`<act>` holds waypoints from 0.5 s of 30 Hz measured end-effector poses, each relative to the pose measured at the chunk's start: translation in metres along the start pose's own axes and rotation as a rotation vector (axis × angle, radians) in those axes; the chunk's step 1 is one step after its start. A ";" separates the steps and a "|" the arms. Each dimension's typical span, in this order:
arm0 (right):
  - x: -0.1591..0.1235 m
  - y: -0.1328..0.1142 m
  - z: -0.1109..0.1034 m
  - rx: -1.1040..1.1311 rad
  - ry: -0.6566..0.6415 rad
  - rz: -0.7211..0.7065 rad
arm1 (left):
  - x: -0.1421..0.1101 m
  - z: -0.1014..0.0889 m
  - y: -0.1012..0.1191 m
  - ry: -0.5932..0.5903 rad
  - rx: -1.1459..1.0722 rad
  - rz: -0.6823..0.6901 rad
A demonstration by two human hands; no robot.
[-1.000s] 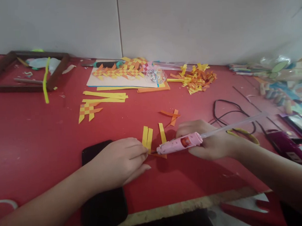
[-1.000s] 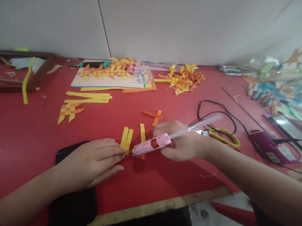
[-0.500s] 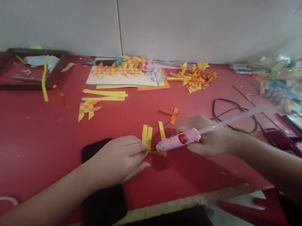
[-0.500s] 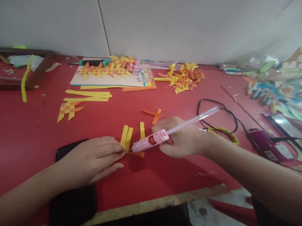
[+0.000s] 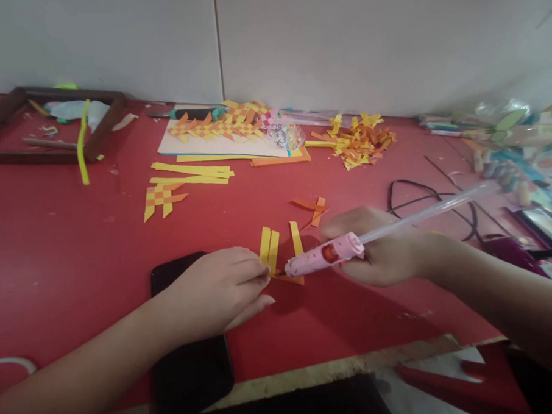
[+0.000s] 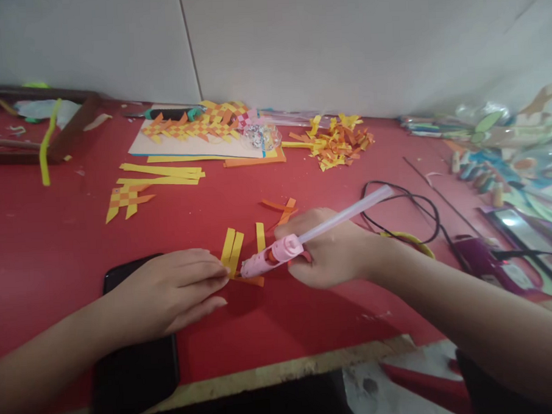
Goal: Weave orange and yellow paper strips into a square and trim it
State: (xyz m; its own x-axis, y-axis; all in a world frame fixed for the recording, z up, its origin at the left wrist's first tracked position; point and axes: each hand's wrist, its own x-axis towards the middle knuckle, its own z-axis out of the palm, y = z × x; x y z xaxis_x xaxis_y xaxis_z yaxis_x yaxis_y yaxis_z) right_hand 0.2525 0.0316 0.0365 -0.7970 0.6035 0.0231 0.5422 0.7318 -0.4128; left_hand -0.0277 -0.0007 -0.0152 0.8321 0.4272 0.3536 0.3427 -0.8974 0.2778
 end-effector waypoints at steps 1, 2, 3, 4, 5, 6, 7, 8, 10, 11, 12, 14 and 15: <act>0.001 -0.001 -0.001 -0.020 0.010 -0.016 | 0.000 0.000 0.000 -0.005 -0.006 -0.006; 0.003 -0.003 -0.003 -0.038 0.020 -0.037 | -0.001 0.000 0.000 -0.008 -0.010 -0.011; 0.004 -0.005 -0.005 -0.059 0.025 -0.052 | -0.001 0.000 0.000 -0.004 -0.013 -0.009; 0.006 -0.007 -0.007 -0.081 0.023 -0.061 | -0.001 0.000 0.000 -0.001 -0.014 -0.003; 0.009 -0.010 -0.010 -0.110 0.011 -0.053 | -0.001 0.000 0.000 0.000 -0.012 0.002; 0.012 -0.013 -0.012 -0.146 -0.010 -0.039 | -0.001 -0.001 0.000 -0.002 -0.010 0.004; 0.015 -0.018 -0.015 -0.190 -0.042 -0.019 | -0.001 -0.001 0.000 -0.008 -0.009 0.004; 0.019 -0.022 -0.017 -0.235 -0.074 0.001 | 0.000 -0.002 0.000 -0.016 -0.009 -0.003; 0.028 -0.031 -0.022 -0.315 -0.127 0.027 | 0.001 -0.002 0.000 -0.030 -0.018 -0.021; 0.032 -0.035 -0.024 -0.345 -0.151 0.037 | 0.001 -0.002 0.001 -0.029 -0.021 -0.021; 0.035 -0.036 -0.027 -0.364 -0.176 0.041 | 0.001 -0.002 0.001 -0.021 -0.019 -0.015; 0.035 -0.030 -0.034 -0.368 -0.201 0.038 | 0.001 0.000 0.001 0.010 -0.004 0.007; 0.032 -0.023 -0.040 -0.362 -0.197 0.036 | 0.001 0.000 0.001 0.023 0.006 0.018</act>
State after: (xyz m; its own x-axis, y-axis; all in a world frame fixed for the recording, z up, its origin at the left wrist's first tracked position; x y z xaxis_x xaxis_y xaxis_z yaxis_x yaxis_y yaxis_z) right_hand 0.2255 0.0469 0.0828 -0.7924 0.5843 -0.1751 0.6012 0.7966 -0.0624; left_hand -0.0266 -0.0011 -0.0149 0.8281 0.4130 0.3790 0.3300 -0.9057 0.2660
